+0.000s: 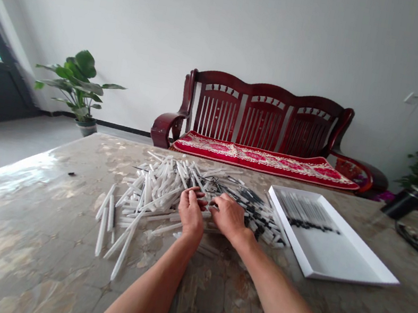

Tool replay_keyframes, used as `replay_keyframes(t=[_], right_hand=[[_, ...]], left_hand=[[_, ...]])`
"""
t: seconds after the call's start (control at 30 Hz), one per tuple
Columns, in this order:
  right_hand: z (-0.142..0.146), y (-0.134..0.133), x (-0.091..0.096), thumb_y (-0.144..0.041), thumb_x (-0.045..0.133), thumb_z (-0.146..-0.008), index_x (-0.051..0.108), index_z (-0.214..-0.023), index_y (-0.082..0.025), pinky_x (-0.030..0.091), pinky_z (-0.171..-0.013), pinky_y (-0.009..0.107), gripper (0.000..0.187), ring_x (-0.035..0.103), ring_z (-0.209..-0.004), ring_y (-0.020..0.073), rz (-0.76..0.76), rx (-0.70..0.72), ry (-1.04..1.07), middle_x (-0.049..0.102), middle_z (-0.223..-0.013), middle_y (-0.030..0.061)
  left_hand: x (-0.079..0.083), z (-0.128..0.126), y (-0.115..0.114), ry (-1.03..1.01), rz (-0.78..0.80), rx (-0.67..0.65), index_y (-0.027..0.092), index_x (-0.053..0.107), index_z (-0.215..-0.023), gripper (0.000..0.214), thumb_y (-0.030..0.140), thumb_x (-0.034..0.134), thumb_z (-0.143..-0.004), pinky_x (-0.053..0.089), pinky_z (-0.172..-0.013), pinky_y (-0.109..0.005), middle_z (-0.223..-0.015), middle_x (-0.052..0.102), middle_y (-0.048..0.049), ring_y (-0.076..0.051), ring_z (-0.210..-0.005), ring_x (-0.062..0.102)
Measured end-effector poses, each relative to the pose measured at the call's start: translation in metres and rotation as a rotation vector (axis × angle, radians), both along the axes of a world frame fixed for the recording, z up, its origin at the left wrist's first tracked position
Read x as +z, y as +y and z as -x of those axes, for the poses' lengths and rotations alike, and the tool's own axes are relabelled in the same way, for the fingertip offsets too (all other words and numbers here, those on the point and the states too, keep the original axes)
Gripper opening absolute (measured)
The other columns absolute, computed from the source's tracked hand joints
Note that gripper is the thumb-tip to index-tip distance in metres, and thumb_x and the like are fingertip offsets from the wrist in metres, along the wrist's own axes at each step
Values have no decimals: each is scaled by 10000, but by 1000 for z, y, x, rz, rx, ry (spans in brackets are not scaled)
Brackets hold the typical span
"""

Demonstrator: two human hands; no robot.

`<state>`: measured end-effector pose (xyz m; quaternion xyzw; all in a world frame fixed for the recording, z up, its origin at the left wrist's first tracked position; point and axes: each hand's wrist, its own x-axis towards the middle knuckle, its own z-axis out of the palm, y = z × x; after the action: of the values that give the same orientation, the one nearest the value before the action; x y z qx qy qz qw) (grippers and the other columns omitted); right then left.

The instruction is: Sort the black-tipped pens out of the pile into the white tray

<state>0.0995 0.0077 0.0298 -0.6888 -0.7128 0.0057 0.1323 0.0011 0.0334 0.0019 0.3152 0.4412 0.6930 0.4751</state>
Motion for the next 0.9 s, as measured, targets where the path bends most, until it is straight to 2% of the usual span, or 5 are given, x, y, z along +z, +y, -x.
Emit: replay_keyframes(t=[0.13,0.27,0.6,0.73,0.9], right_hand=[[8,-6,3,-259,552,-866,698,-966,-256,432,-775,247,177,611,-994,177,42,77,-26,664,-1041,37],[15,-9,7,-238,578,-839,680,-1021,-255,443,-799,257,210,612,-1024,189,91,137,-55,667,-1054,43],[17,-12,21,-218,581,-802,663,-1055,-166,482,-794,329,271,665,-951,245,186,136,-108,667,-1096,131],[5,-19,18,-190,558,-821,651,-1082,-188,466,-820,306,277,656,-996,229,164,127,-90,691,-1071,104],[-31,-27,5,-243,507,-909,703,-958,-245,451,-788,245,202,674,-945,189,22,48,97,720,-986,50]], left_hand=[[-2,3,5,-3,-14,39,181,569,-917,293,441,438,-887,391,-434,-220,-717,596,10,-95,-476,519],[-6,6,9,-7,-52,52,185,567,-887,337,506,467,-868,351,-417,-215,-667,543,37,-74,-443,438],[-4,4,2,-11,-72,-7,191,567,-844,396,582,503,-833,312,-406,-209,-594,513,52,-79,-439,404],[-4,2,-4,29,-101,-69,198,581,-844,351,538,497,-861,338,-433,-207,-602,517,48,-92,-473,428],[-4,-2,-9,92,-110,-150,210,581,-778,355,539,486,-871,360,-454,-217,-583,508,43,-107,-486,445]])
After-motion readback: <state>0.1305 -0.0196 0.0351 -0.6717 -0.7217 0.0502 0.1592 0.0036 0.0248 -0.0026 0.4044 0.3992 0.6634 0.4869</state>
